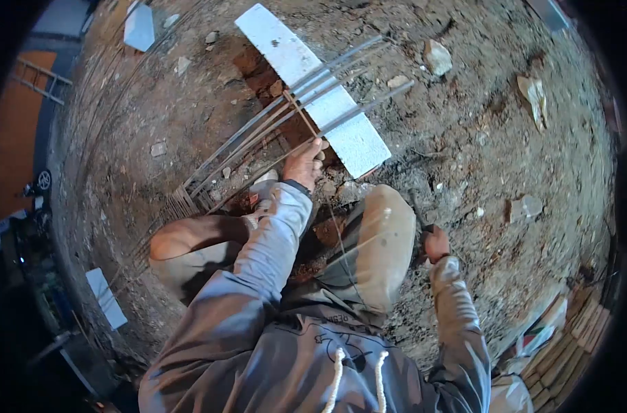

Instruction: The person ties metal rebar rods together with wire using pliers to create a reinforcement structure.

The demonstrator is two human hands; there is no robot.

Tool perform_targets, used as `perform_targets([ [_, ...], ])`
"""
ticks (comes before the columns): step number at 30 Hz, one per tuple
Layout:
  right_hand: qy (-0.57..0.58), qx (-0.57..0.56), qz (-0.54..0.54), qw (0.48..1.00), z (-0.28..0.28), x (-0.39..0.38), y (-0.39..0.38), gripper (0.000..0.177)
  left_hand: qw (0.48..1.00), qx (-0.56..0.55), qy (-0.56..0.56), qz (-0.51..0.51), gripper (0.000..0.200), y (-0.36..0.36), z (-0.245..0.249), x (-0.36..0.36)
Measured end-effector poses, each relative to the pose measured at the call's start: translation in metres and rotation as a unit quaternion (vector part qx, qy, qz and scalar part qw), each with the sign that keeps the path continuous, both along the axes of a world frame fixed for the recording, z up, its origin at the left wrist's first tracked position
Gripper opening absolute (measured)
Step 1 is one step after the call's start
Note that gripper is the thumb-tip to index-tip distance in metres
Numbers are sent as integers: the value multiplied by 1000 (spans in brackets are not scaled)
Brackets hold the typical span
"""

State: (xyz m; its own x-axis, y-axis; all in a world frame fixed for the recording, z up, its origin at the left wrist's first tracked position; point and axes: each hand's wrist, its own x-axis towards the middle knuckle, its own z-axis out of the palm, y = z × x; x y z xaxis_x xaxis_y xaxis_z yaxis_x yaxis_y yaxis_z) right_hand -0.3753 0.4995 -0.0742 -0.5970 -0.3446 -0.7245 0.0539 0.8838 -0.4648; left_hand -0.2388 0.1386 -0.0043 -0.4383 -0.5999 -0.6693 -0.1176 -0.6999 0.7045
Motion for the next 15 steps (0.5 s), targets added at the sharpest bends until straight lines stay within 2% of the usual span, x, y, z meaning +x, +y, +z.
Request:
perform_targets([
  [2,81,-39,48,995,39,-18,-7,34,994,77,53,54,25,4,-10,4],
  [3,84,-39,56,994,68,-17,-20,34,992,85,63,64,27,7,-10,5],
  [5,49,-162,-140,976,130,-1,-63,28,994,78,51,48,27,9,-9,9],
  [6,55,-163,-136,976,146,2,-78,28,996,74,38,44,28,9,-4,8],
  [8,37,-198,-5,979,171,4,-108,28,997,56,18,40,27,6,3,7],
  [10,-2,-129,139,982,196,12,-151,32,999,41,-2,35,26,6,5,6],
  [12,111,-75,266,955,188,24,-185,35,998,-57,-29,15,24,6,3,6],
  [15,148,-4,328,933,173,35,-219,45,998,-57,-38,16,23,4,-9,7],
])
